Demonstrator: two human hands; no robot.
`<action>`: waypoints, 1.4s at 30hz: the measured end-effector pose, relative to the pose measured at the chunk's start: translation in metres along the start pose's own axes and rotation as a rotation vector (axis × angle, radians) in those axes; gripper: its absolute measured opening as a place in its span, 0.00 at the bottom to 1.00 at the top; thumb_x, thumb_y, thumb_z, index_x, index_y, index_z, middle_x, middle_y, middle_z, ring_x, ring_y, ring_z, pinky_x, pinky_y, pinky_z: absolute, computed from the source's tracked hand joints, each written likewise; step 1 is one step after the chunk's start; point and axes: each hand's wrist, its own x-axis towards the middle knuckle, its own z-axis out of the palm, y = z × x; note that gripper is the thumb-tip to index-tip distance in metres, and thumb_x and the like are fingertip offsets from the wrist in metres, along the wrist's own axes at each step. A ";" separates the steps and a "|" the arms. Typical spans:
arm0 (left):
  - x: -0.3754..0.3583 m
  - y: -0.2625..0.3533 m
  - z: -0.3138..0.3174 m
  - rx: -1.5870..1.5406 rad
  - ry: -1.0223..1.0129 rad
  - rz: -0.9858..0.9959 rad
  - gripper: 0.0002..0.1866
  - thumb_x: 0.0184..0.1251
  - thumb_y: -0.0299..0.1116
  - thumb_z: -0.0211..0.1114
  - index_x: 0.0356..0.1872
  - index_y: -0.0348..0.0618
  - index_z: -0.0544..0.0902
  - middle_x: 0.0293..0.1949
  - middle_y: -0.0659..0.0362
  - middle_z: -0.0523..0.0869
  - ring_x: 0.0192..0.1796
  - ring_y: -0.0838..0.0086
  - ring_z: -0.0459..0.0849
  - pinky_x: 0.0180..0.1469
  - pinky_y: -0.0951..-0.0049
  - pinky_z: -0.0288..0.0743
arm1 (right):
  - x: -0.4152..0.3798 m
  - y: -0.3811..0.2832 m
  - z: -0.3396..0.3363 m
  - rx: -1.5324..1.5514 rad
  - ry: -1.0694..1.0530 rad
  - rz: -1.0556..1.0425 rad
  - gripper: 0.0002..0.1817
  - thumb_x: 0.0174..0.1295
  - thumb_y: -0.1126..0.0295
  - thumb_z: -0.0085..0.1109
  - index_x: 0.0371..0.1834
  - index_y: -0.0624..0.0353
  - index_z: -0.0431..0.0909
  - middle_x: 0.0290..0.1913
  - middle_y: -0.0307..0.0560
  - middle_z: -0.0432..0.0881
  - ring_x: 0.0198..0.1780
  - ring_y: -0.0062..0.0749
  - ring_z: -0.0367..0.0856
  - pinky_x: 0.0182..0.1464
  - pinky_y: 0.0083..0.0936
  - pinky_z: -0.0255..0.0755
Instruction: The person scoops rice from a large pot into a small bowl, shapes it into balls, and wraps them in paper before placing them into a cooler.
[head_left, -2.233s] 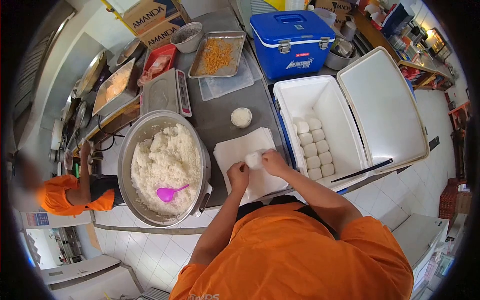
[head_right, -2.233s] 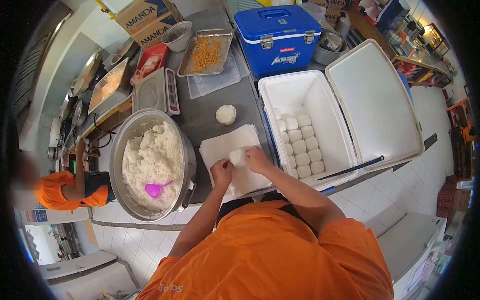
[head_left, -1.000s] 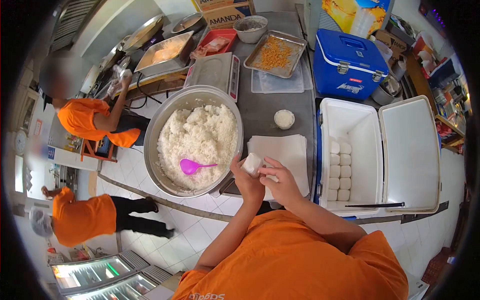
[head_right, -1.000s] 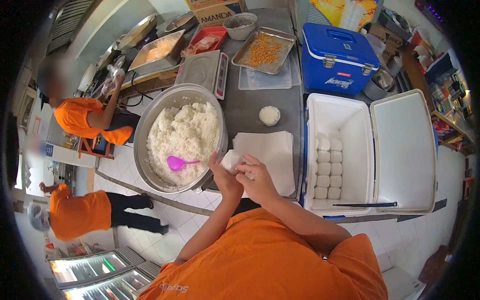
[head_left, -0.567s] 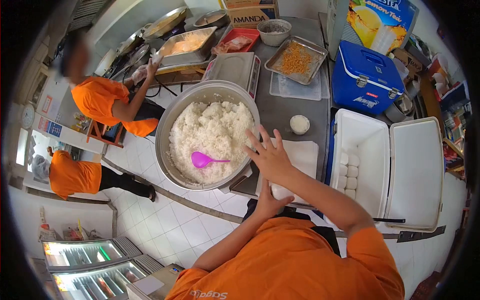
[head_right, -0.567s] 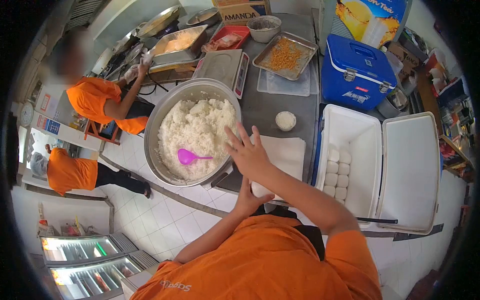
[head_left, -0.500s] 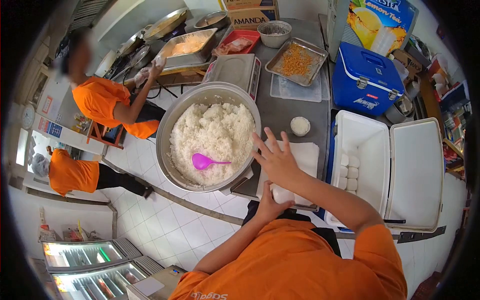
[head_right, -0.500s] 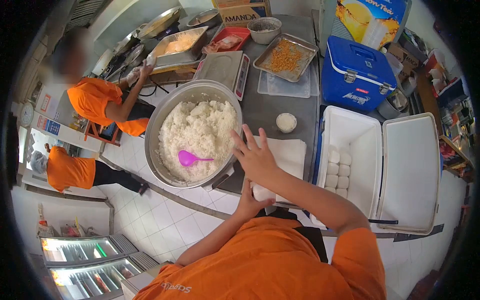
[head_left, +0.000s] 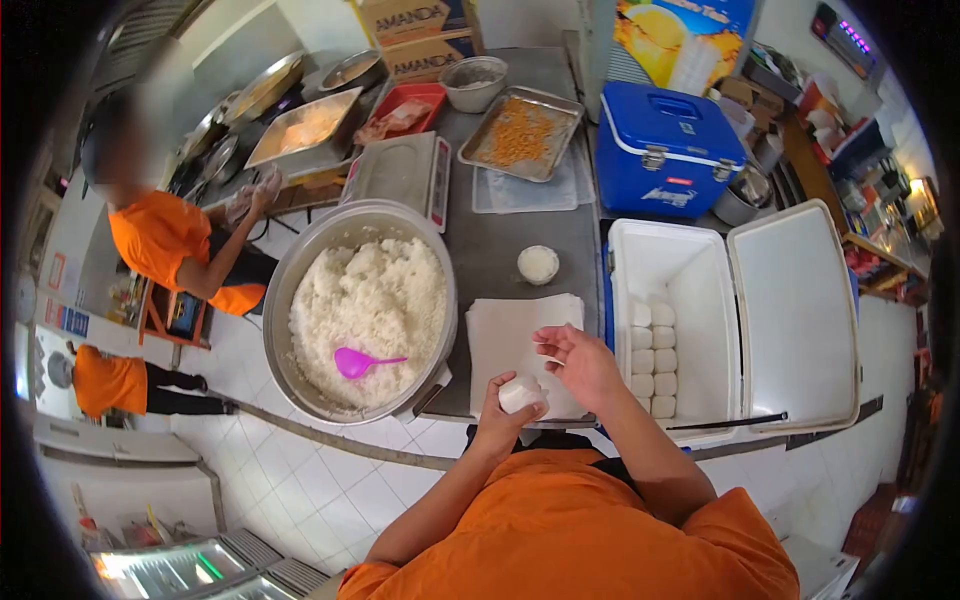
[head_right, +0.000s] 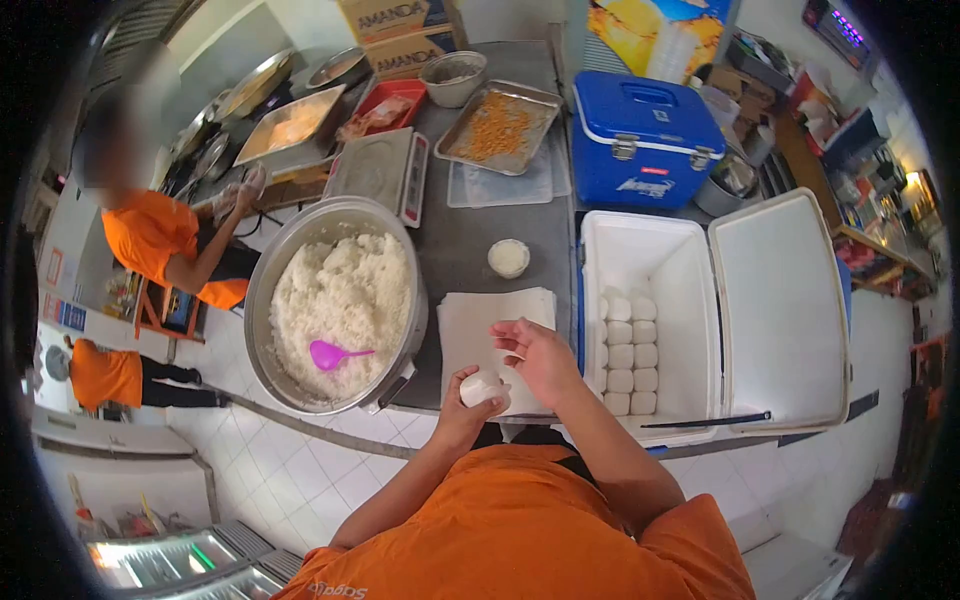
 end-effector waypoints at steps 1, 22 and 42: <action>0.000 0.001 0.001 0.014 -0.015 -0.010 0.39 0.64 0.17 0.74 0.72 0.44 0.60 0.60 0.49 0.79 0.60 0.63 0.84 0.60 0.62 0.85 | -0.001 -0.004 -0.002 0.239 -0.030 0.079 0.23 0.78 0.51 0.56 0.57 0.61 0.84 0.58 0.45 0.87 0.54 0.29 0.81 0.57 0.28 0.71; 0.097 0.006 0.045 0.810 0.051 0.416 0.72 0.50 0.30 0.88 0.86 0.45 0.37 0.80 0.43 0.57 0.80 0.49 0.62 0.79 0.46 0.60 | 0.014 -0.065 -0.188 -0.224 0.453 -0.218 0.27 0.73 0.69 0.66 0.74 0.58 0.71 0.55 0.47 0.84 0.55 0.35 0.85 0.53 0.35 0.83; 0.215 0.007 0.054 1.269 0.354 0.611 0.68 0.39 0.34 0.92 0.80 0.36 0.52 0.59 0.44 0.80 0.61 0.52 0.81 0.69 0.54 0.73 | 0.235 0.017 -0.455 -1.201 0.664 0.040 0.20 0.65 0.53 0.70 0.48 0.60 0.86 0.57 0.57 0.87 0.56 0.58 0.85 0.60 0.49 0.78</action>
